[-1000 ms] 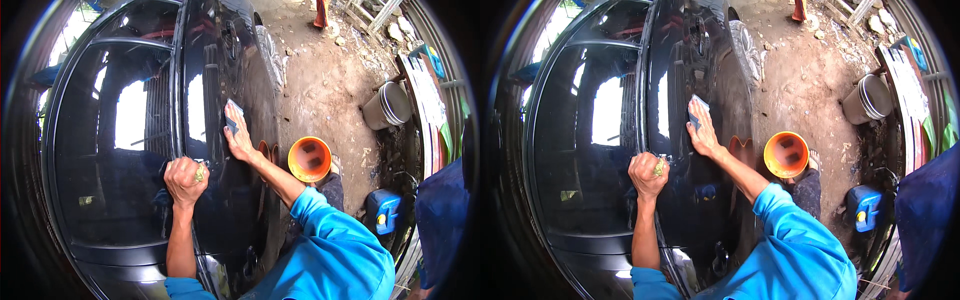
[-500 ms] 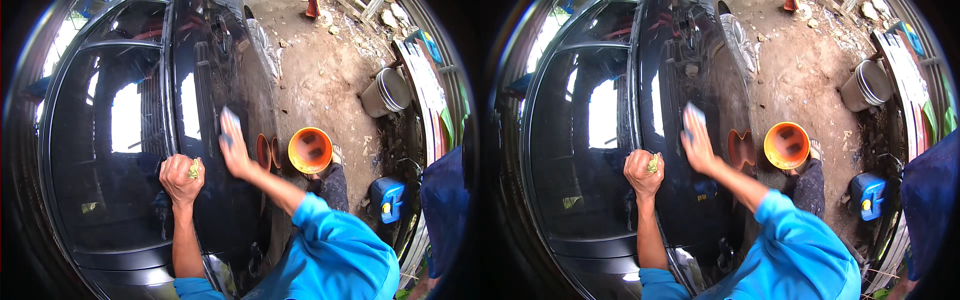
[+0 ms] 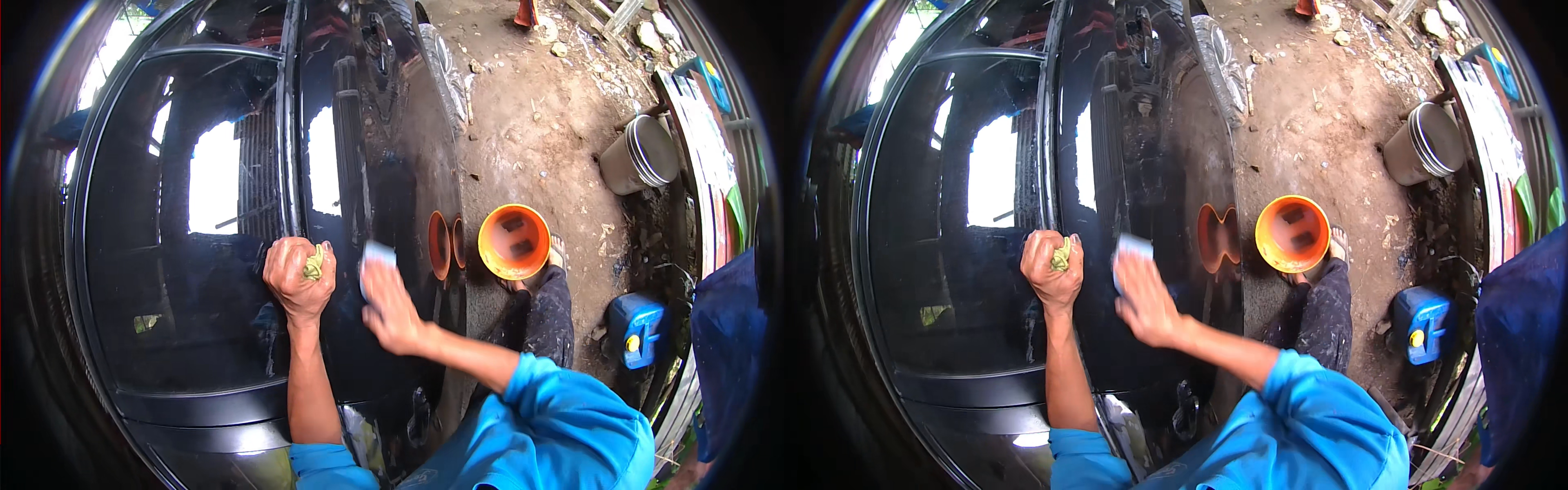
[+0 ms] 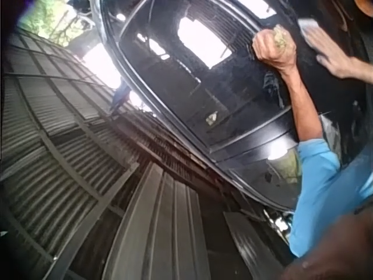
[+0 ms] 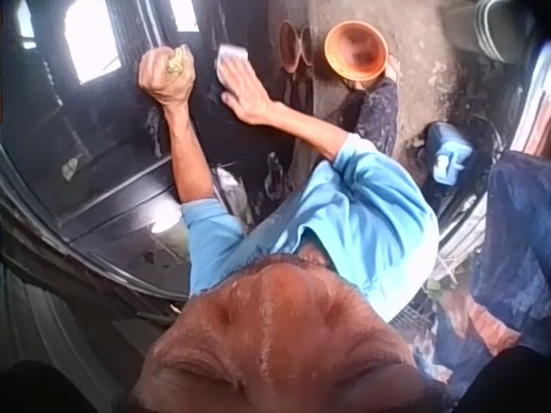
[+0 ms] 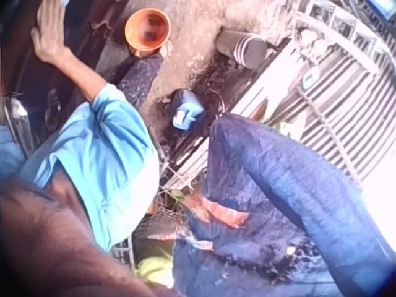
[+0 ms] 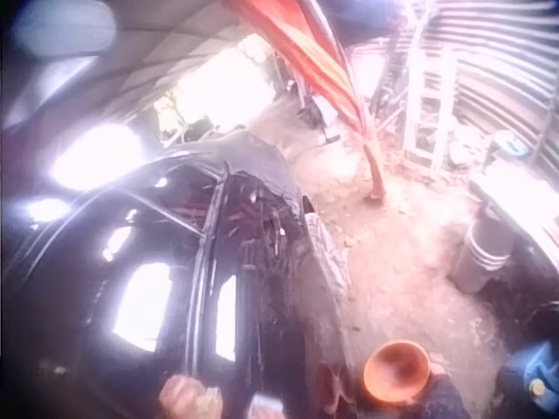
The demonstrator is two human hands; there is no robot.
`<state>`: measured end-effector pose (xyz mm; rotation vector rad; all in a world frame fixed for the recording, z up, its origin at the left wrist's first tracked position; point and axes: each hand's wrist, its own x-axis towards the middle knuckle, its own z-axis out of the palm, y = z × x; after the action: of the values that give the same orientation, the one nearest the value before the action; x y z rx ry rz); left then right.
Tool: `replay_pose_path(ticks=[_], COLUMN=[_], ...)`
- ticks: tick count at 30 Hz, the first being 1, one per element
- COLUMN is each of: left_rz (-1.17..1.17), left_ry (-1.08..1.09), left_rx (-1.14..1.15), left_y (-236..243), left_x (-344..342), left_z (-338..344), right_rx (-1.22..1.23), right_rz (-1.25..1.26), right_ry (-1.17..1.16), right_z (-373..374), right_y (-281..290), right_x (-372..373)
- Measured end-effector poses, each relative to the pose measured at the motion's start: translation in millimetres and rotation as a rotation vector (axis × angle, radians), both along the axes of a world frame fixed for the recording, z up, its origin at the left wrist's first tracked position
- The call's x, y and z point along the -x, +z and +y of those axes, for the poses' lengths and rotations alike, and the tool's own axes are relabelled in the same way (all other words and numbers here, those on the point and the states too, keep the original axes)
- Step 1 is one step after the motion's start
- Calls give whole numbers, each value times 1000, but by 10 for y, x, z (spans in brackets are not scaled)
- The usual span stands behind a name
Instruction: Sanding and cleaning a car door for body repair.
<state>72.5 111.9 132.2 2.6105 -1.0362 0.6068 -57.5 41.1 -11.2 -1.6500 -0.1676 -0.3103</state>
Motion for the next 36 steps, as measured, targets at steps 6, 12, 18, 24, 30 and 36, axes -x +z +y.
replay_pose_path(ticks=[6,12,18,24,30,36], left_rz=[16,-2,22,8,3,17], left_ry=[-6,18,-36,24,27,-18], left_rx=[104,141,148,182,181,169], left_y=[-26,-1,6,-2,23,30], left_x=[-64,-41,-68,1,-41,-25], left_z=[-148,16,-116,21,-63,8], right_rx=[105,228,247,264,499,281], right_rz=[-154,-108,-255,-257,-245,-336], right_ry=[-286,66,-209,130,72,174], right_z=[-851,-215,-891,-469,-922,-548], right_y=[-43,100,-19,178,204,251], right_x=[-1858,-377,-1962,-850,-1841,-1027])
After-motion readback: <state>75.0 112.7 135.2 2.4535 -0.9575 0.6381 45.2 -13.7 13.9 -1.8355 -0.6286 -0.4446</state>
